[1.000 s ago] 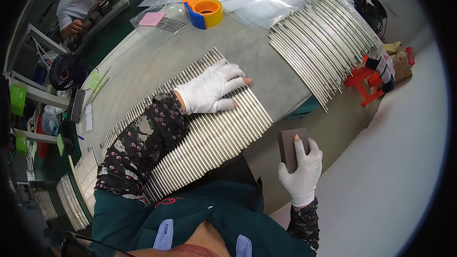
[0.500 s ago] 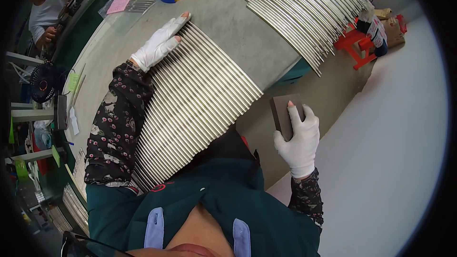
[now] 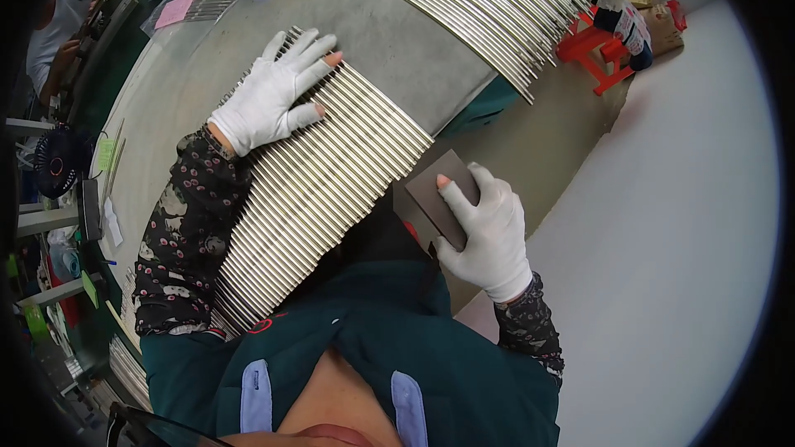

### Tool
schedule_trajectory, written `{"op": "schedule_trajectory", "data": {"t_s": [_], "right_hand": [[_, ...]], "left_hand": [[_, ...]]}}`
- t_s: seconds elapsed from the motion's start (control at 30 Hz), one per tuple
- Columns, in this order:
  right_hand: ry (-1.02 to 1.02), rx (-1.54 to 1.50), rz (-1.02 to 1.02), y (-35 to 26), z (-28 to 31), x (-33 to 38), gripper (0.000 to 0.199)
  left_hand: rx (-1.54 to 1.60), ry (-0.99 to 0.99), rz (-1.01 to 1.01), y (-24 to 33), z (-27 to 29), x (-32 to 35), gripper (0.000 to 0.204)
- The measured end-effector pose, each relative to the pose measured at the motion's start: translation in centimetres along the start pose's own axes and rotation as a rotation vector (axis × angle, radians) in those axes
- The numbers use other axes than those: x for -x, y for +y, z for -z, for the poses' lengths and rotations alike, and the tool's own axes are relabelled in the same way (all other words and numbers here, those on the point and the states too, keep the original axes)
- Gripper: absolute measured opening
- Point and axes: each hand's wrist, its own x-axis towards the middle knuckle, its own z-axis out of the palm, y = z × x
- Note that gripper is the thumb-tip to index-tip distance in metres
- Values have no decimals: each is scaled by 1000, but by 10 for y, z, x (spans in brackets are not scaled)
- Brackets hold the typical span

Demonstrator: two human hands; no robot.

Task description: The recorder uses a sanding block to polish or smooth several thin metal or plastic rods on a workbench.

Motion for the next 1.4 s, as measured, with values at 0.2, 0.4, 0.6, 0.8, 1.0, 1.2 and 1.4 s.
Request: {"op": "schedule_trajectory", "data": {"t_s": [0.2,0.4,0.6,0.8,1.0,1.2,1.4], "right_hand": [[-3,17,-17,9,0,-3,76],[86,30,-47,19,20,3,76],[1,-212,303,-27,9,-6,76],[292,168,-125,-18,10,-25,70],[57,-80,181,-28,-21,0,72],[380,45,-149,-1,-33,3,72],[384,7,-179,-18,-23,12,72]], "left_hand": [[-29,10,-9,19,-6,-20,78],[-67,21,-6,27,-6,-36,76],[-34,27,43,25,-4,-23,66],[-32,41,25,24,-5,-11,67],[-50,48,42,19,-13,8,67],[-36,97,47,20,-13,14,69],[35,232,-4,17,29,81,80]]}}
